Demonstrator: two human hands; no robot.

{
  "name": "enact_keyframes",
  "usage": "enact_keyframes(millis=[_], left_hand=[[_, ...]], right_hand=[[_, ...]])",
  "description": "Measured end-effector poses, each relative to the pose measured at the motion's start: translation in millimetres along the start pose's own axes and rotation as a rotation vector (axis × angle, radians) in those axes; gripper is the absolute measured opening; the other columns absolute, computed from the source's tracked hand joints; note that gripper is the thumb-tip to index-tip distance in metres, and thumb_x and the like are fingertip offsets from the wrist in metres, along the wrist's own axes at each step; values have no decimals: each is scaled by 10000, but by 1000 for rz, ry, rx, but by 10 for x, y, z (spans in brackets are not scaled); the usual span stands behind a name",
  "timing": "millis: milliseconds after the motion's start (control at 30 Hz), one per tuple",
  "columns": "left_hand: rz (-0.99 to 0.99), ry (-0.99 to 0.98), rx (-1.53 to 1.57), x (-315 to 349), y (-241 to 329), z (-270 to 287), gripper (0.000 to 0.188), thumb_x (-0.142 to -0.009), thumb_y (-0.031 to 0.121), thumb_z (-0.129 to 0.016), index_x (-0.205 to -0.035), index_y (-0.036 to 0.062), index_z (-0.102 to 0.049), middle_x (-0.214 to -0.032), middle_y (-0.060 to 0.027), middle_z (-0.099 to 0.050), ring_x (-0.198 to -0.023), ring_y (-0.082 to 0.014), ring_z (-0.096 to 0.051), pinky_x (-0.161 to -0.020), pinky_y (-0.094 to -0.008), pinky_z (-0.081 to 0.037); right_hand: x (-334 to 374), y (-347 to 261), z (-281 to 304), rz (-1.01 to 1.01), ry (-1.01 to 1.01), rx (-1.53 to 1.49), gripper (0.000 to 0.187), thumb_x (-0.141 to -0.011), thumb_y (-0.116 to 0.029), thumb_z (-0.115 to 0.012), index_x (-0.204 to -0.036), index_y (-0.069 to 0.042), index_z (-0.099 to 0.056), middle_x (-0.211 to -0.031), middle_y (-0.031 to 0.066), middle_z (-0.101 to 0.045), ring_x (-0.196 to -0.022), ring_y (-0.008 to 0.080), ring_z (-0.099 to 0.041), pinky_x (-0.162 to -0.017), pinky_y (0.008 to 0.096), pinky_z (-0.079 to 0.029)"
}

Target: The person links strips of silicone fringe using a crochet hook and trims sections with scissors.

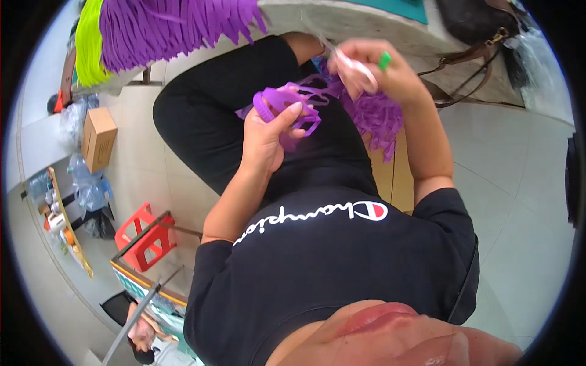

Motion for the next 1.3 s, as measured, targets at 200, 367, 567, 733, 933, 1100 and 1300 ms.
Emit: enact_keyframes(millis=[200,367,567,733,933,1100,1300], left_hand=[[-20,-5,-13,8,68,-47,405,-868,72,-700,-1236,-23,-558,-1005,-100,-664,-869,-143,-680,-520,-179,-559],[-19,-39,17,37,62,-89,440,-862,36,-695,-1262,-44,-531,-951,-78,-648,-803,-119,-669,-506,-170,-552],[-29,-66,-24,55,67,-91,438,-860,62,-701,-1261,-20,-546,-954,-69,-658,-841,-137,-675,-535,-208,-572],[-19,-3,-4,55,37,-87,488,-849,25,-698,-1295,-37,-510,-961,-72,-636,-802,-110,-654,-499,-186,-558],[27,-37,-3,70,34,-105,500,-844,45,-708,-1296,-34,-510,-921,-76,-641,-800,-111,-656,-504,-192,-564],[39,-47,-39,78,40,-94,474,-845,76,-713,-1279,-7,-541,-924,-58,-655,-826,-123,-669,-552,-229,-579],[56,-66,-47,102,39,-97,487,-843,74,-708,-1289,-16,-535,-919,-63,-660,-827,-132,-672,-560,-244,-582]], right_hand=[[535,672,-428,-158,-164,-382,380,-807,-276,-730,-1001,31,-618,-748,44,-626,-571,87,-597,-549,201,-470],[628,794,-565,-258,-211,-361,414,-782,-287,-735,-1019,32,-618,-828,38,-604,-650,93,-609,-577,217,-490],[543,812,-640,-162,-169,-435,367,-783,-227,-719,-1036,23,-627,-810,28,-610,-652,92,-606,-593,207,-466],[501,825,-640,-150,-106,-366,343,-778,-184,-724,-1044,12,-629,-781,6,-605,-658,77,-594,-583,200,-441],[476,806,-648,-135,-70,-336,319,-784,-155,-736,-1043,-1,-631,-755,-19,-595,-665,42,-556,-573,186,-400],[473,787,-638,-136,-55,-284,311,-776,-123,-763,-1031,-6,-629,-750,-33,-584,-644,25,-518,-560,183,-377],[477,757,-661,-138,-57,-313,320,-770,-122,-769,-1033,1,-633,-763,-22,-596,-651,32,-530,-562,183,-387]])
Point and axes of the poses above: each hand's wrist, its own x-axis away from the middle knuckle, its own z-axis out of the back of the hand, y = z × x, the point moved 6 cm from there along -x, towards the middle knuckle
